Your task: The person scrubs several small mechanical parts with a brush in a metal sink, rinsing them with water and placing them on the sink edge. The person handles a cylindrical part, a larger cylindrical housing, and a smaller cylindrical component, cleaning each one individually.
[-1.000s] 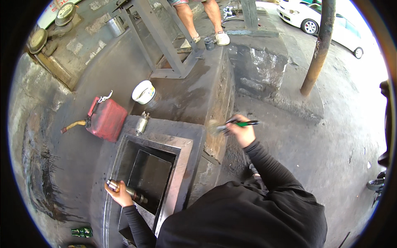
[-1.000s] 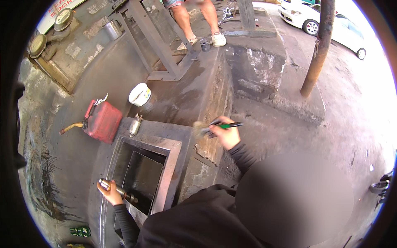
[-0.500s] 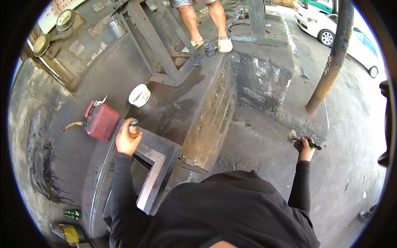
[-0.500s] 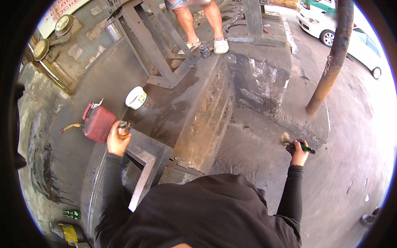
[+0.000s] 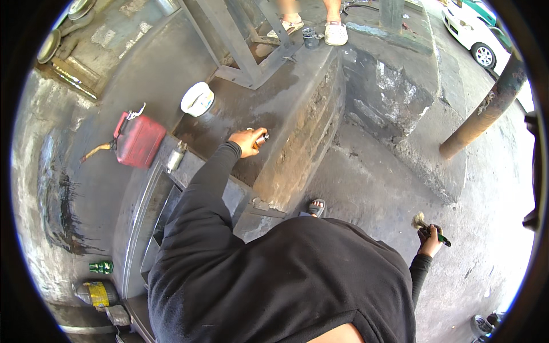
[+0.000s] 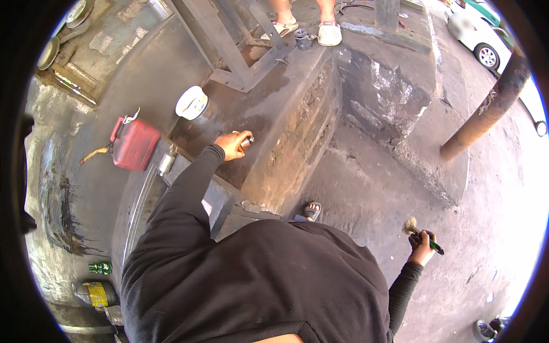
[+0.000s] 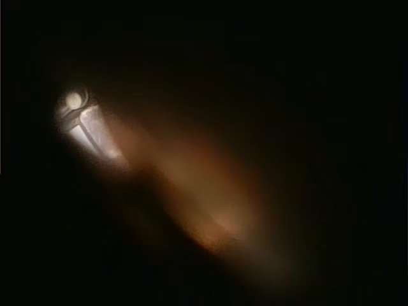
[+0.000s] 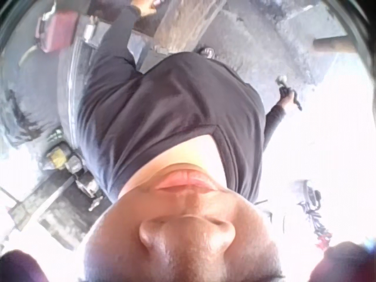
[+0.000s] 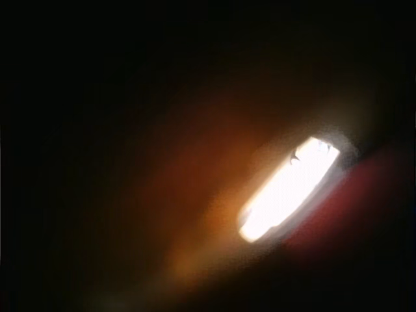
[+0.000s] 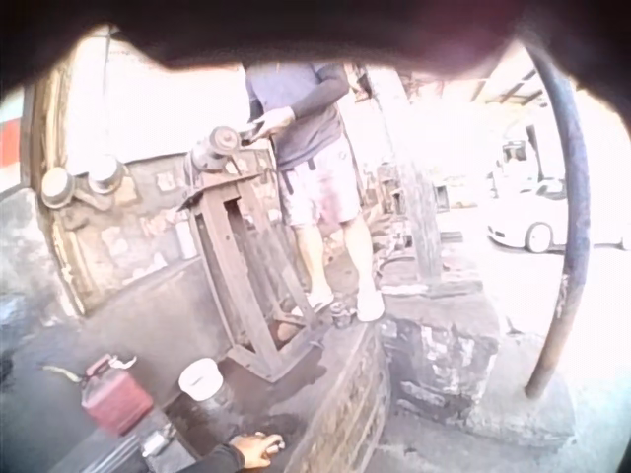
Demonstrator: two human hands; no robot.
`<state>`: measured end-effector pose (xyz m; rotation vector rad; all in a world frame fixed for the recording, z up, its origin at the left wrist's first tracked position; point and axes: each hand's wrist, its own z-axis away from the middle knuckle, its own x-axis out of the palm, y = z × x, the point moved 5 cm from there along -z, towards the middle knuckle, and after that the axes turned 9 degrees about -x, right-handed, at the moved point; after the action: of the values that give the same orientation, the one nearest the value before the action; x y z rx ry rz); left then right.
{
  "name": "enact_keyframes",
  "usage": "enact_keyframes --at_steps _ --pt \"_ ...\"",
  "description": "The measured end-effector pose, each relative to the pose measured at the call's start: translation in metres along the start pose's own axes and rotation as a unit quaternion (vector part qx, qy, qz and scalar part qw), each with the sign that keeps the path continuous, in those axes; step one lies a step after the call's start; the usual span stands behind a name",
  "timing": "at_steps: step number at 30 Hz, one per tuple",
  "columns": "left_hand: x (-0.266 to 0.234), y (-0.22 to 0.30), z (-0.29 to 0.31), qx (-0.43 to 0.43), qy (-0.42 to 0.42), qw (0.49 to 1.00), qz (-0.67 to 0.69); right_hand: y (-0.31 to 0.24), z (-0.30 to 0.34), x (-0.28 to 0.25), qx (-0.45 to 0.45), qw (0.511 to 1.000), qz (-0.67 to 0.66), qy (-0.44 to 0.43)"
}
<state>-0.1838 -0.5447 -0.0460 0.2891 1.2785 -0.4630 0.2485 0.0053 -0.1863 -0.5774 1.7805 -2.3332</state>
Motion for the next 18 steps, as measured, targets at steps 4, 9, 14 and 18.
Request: enact_keyframes --at_steps 4,9,14,18 --pt "0.033 -0.020 -0.024 0.004 -0.053 0.996 0.069 -0.010 -0.004 0.017 -0.014 0.999 0.013 0.041" --pt "0.055 -0.050 -0.032 -0.030 -0.063 0.995 0.066 -0.014 -0.021 0.077 -0.028 0.999 0.019 0.007" --pt "0.051 -0.054 -0.016 -0.016 -0.035 0.990 0.137 -0.010 -0.040 0.145 -0.077 0.996 0.034 -0.027" --pt "0.083 -0.060 -0.022 -0.034 -0.065 0.992 0.099 0.001 -0.058 0.174 -0.131 0.990 0.021 -0.048"
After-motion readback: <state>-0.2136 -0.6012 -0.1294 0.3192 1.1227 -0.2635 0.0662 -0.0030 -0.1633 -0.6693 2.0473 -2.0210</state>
